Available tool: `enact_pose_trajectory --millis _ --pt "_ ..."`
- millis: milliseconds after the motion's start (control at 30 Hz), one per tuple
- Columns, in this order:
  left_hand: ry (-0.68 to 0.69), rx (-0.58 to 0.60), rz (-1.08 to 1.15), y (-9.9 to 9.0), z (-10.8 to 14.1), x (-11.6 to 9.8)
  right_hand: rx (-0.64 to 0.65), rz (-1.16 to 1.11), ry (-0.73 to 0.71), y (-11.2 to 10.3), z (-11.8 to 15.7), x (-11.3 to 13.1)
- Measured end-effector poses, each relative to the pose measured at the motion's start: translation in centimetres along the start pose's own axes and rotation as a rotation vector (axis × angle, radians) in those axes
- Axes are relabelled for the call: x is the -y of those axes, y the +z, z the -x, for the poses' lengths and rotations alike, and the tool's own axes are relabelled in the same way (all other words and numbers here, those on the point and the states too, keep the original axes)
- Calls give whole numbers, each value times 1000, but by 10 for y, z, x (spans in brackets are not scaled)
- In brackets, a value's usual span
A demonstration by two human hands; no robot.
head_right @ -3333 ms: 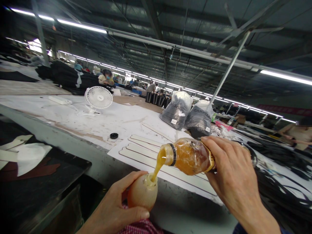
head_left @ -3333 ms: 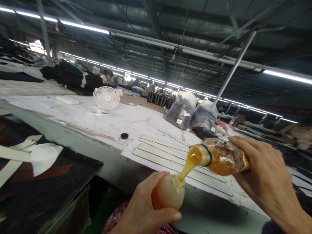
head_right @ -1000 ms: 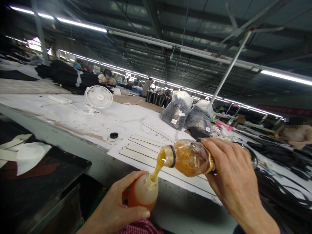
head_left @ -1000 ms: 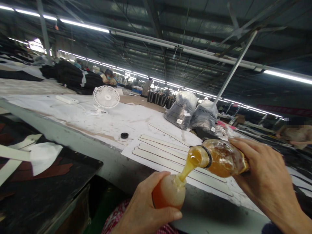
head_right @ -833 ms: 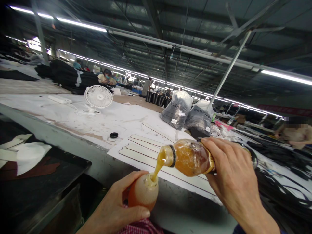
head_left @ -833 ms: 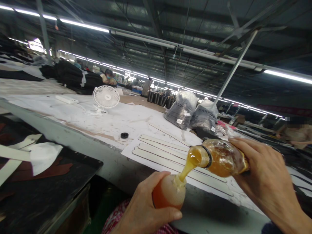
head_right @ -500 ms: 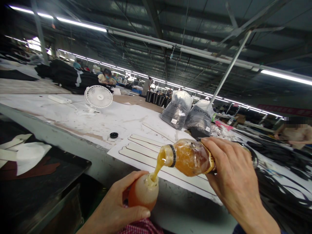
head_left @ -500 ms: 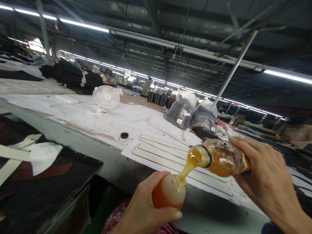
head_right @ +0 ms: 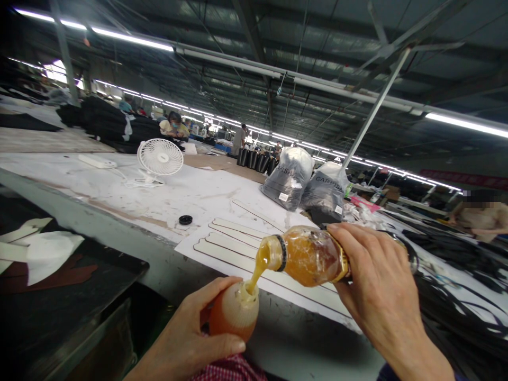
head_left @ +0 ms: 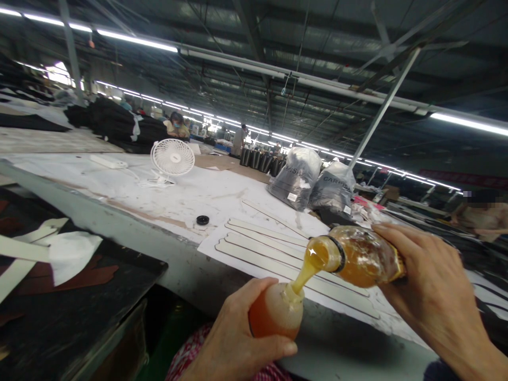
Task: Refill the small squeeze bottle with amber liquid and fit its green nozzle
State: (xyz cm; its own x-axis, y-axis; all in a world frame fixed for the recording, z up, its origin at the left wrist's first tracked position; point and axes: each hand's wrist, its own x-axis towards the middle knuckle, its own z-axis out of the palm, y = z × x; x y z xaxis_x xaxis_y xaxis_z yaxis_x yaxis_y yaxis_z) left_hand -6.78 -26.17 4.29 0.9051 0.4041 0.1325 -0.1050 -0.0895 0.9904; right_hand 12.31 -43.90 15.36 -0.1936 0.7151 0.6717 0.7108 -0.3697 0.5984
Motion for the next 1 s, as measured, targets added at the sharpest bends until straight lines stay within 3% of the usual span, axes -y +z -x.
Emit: enact_pose_trajectory --millis 1000 --pt "-18 -11 22 3 -2 -3 5 -39 40 5 8 4"
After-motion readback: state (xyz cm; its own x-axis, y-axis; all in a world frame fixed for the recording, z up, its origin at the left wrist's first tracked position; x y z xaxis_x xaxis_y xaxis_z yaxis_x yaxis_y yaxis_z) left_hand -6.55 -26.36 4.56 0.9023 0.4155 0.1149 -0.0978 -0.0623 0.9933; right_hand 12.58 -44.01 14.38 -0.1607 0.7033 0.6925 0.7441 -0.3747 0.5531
